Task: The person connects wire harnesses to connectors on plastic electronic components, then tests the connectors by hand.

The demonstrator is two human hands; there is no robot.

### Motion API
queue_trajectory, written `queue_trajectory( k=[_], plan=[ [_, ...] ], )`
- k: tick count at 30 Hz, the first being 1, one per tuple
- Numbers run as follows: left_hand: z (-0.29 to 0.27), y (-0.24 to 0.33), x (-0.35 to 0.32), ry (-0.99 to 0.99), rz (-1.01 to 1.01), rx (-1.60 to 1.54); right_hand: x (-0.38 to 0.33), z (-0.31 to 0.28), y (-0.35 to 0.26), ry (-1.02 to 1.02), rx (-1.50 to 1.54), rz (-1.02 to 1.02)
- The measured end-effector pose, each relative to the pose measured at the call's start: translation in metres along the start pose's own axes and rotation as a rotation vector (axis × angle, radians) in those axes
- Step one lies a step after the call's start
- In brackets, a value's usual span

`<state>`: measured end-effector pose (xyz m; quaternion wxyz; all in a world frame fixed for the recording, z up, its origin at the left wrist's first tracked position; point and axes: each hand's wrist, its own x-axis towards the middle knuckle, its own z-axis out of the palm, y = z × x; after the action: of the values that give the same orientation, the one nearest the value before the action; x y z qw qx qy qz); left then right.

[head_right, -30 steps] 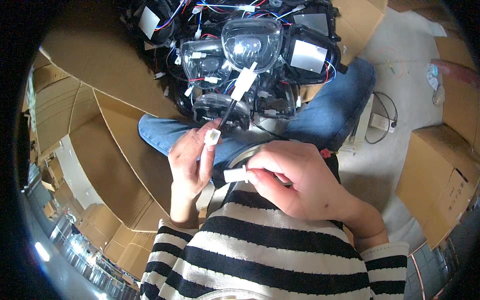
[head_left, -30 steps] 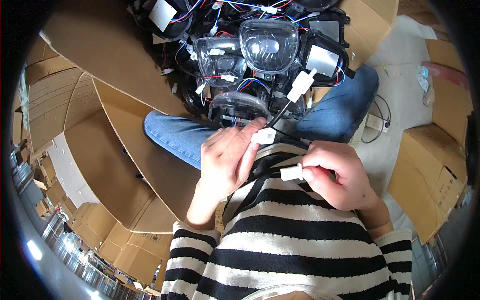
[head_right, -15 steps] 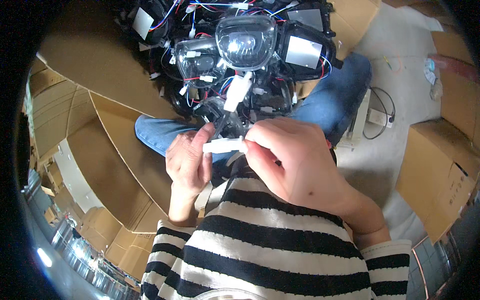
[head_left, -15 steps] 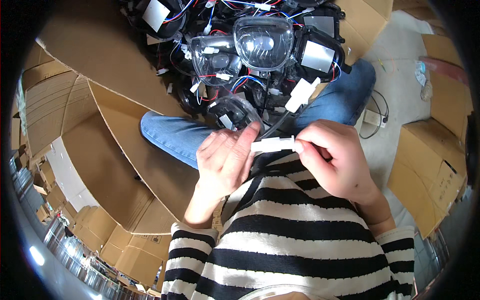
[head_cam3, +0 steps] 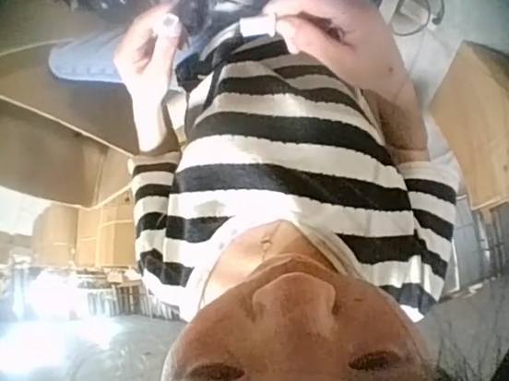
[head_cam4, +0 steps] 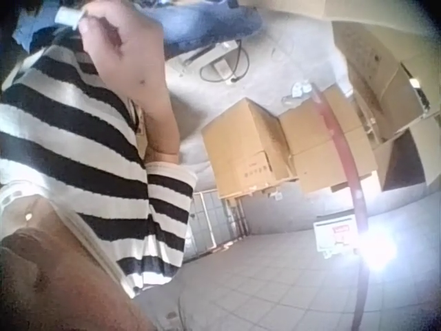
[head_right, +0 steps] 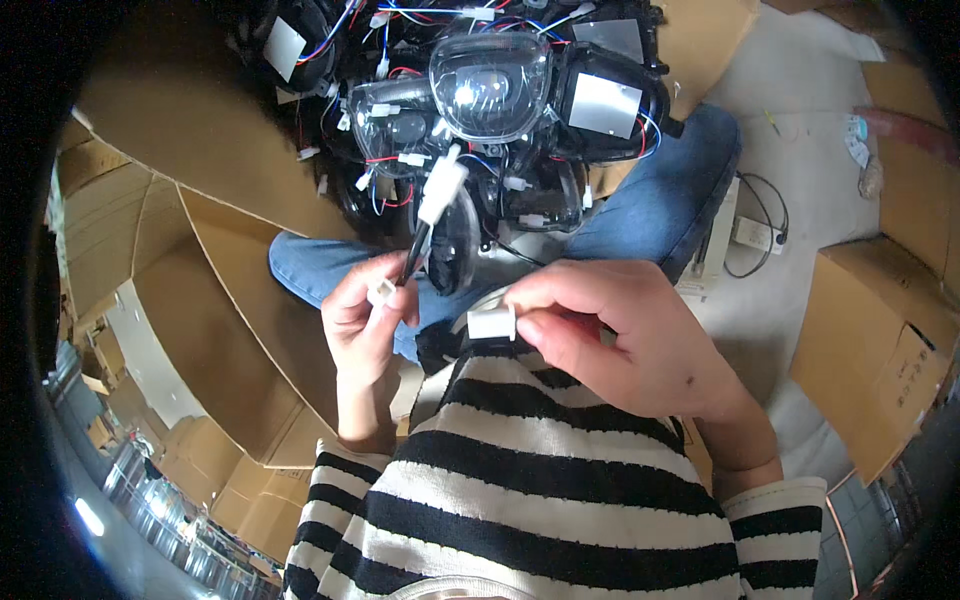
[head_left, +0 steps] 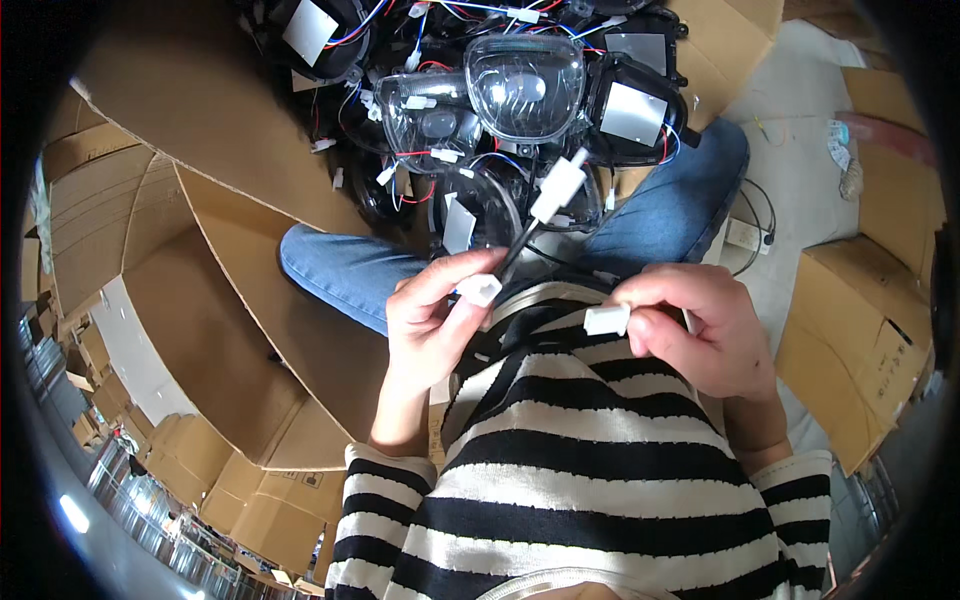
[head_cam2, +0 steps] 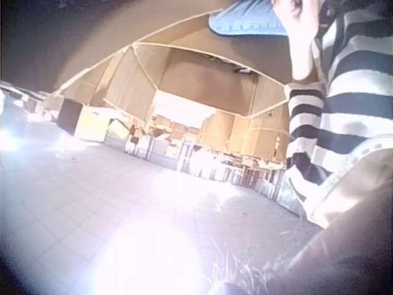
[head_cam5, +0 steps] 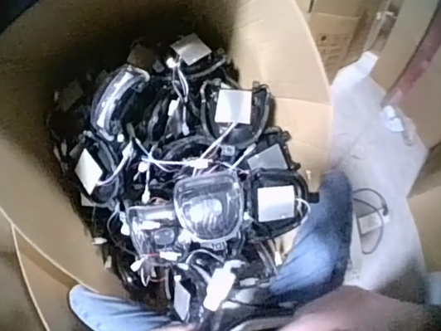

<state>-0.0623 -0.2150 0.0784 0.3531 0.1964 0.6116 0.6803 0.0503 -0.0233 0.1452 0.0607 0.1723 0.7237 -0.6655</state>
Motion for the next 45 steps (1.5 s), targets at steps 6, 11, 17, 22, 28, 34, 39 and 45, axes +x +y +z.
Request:
queue_trajectory(
  k=[6, 11, 17, 22, 28, 34, 39, 45],
  plan=[
    [-0.006, 0.000, 0.000, -0.066, -0.009, -0.145, -0.004, -0.003, -0.004, 0.012, 0.104, 0.062],
    [-0.012, 0.003, -0.001, -0.120, -0.050, -0.166, 0.000, -0.008, -0.001, 0.091, 0.093, -0.096],
    [-0.016, -0.002, 0.003, -0.225, 0.135, -0.016, 0.004, -0.010, 0.000, 0.034, 0.079, -0.141],
    [-0.019, -0.003, 0.004, -0.264, 0.144, -0.036, 0.003, -0.010, -0.003, 0.001, 0.042, -0.060],
    [-0.016, 0.004, 0.009, -0.352, 0.118, 0.075, 0.004, -0.004, 0.003, 0.001, -0.035, -0.104],
    [-0.020, 0.003, 0.007, -0.339, 0.109, 0.078, 0.000, -0.010, 0.001, -0.002, 0.048, -0.089],
    [-0.022, 0.004, 0.003, -0.325, 0.093, 0.060, 0.000, -0.006, -0.002, 0.065, -0.114, -0.050],
    [-0.017, 0.007, 0.000, -0.368, 0.097, 0.103, 0.000, 0.001, 0.001, 0.057, -0.164, -0.150]
  ],
)
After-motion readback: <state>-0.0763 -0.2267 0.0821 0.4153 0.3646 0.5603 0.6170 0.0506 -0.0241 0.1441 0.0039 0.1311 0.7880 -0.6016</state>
